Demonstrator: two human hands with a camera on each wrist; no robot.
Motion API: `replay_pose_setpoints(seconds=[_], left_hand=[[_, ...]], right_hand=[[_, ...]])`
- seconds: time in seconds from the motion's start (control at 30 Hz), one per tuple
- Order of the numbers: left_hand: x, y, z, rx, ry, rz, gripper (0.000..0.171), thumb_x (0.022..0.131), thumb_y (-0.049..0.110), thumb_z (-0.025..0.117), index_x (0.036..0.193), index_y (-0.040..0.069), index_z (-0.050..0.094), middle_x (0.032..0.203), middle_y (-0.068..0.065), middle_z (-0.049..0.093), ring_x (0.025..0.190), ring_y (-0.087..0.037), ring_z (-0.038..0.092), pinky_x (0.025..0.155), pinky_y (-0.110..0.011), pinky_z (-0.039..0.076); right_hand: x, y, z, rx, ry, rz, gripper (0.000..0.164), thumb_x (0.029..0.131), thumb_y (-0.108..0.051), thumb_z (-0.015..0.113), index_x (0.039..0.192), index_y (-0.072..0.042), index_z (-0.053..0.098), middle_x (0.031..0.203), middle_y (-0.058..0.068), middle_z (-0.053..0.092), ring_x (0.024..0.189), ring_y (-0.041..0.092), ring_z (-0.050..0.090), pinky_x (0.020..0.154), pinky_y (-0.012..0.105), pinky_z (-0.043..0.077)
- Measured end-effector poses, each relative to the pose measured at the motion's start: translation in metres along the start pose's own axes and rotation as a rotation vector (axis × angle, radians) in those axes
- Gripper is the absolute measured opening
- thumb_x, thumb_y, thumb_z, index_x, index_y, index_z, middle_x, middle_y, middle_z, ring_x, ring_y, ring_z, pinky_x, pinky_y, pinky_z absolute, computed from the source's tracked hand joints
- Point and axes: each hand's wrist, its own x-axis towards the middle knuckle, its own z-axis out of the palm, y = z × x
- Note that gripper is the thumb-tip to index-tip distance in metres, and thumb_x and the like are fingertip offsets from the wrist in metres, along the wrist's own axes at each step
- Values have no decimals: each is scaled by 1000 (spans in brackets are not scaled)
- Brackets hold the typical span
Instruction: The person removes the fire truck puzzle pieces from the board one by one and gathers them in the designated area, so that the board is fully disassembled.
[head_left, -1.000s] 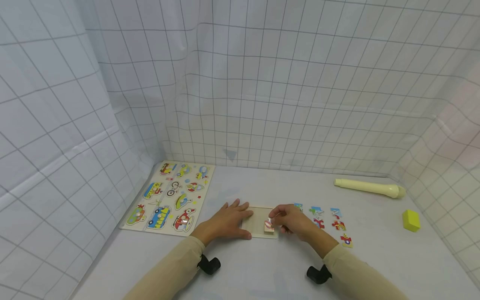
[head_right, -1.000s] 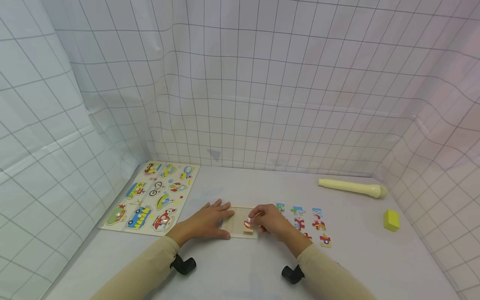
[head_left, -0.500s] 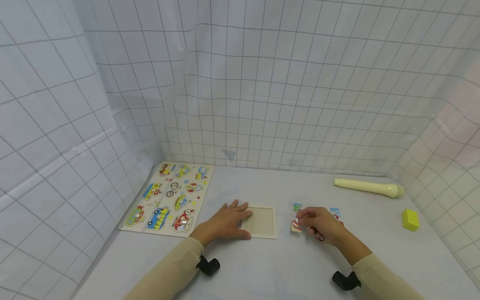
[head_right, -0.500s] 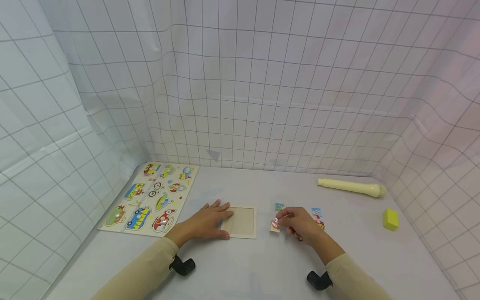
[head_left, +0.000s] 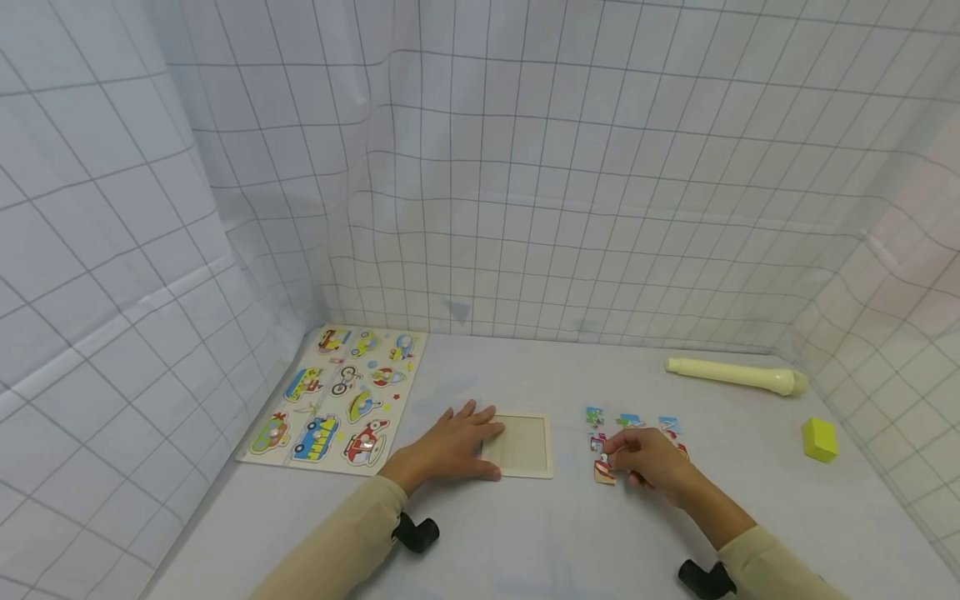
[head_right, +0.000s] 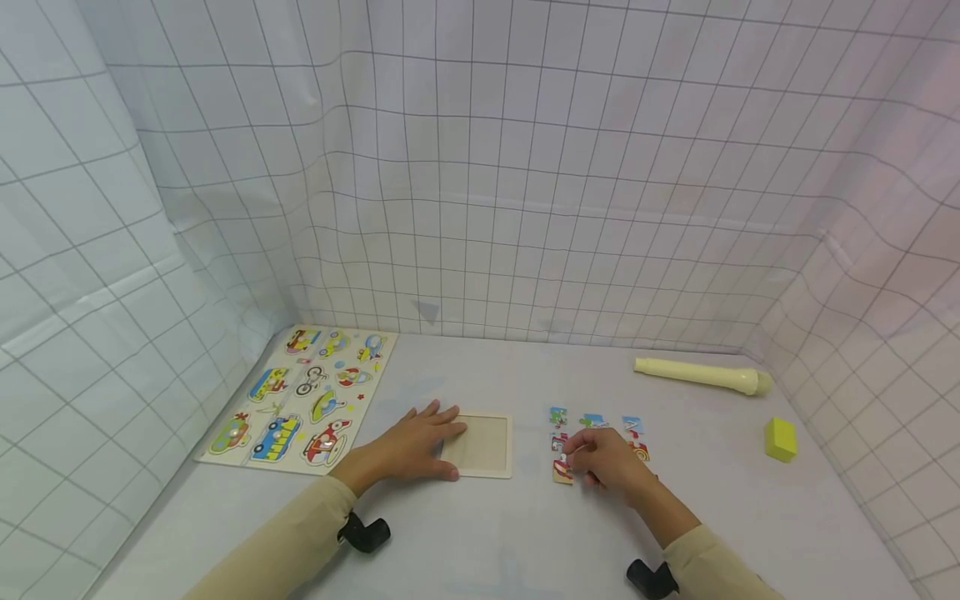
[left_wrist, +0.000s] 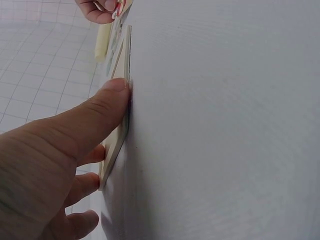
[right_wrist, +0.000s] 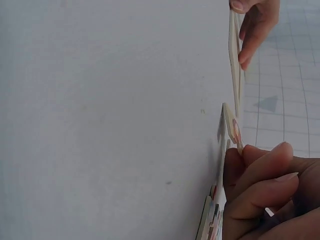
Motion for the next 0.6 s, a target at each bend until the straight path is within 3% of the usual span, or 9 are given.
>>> replay_pose_setpoints(seconds=[0.4, 0.6], left_hand=[[1, 2, -1, 15, -12, -2, 79, 86, 55, 76, 151, 18, 52, 164, -7, 36, 154, -40, 21, 121, -63, 19], [2, 1, 0, 15, -10, 0, 80, 86, 56, 76, 151, 17, 52, 164, -8, 36, 154, -39, 21, 121, -63, 20]], right_hand=[[2, -1, 6, -185, 9, -138, 10, 89, -1, 69, 100, 0, 70, 69, 0, 54, 54, 11, 45, 51, 24, 40], [2, -4, 7, -232, 13, -142, 5, 90, -3, 70, 95, -3, 71, 67, 0, 51, 54, 13, 45, 50, 25, 39]])
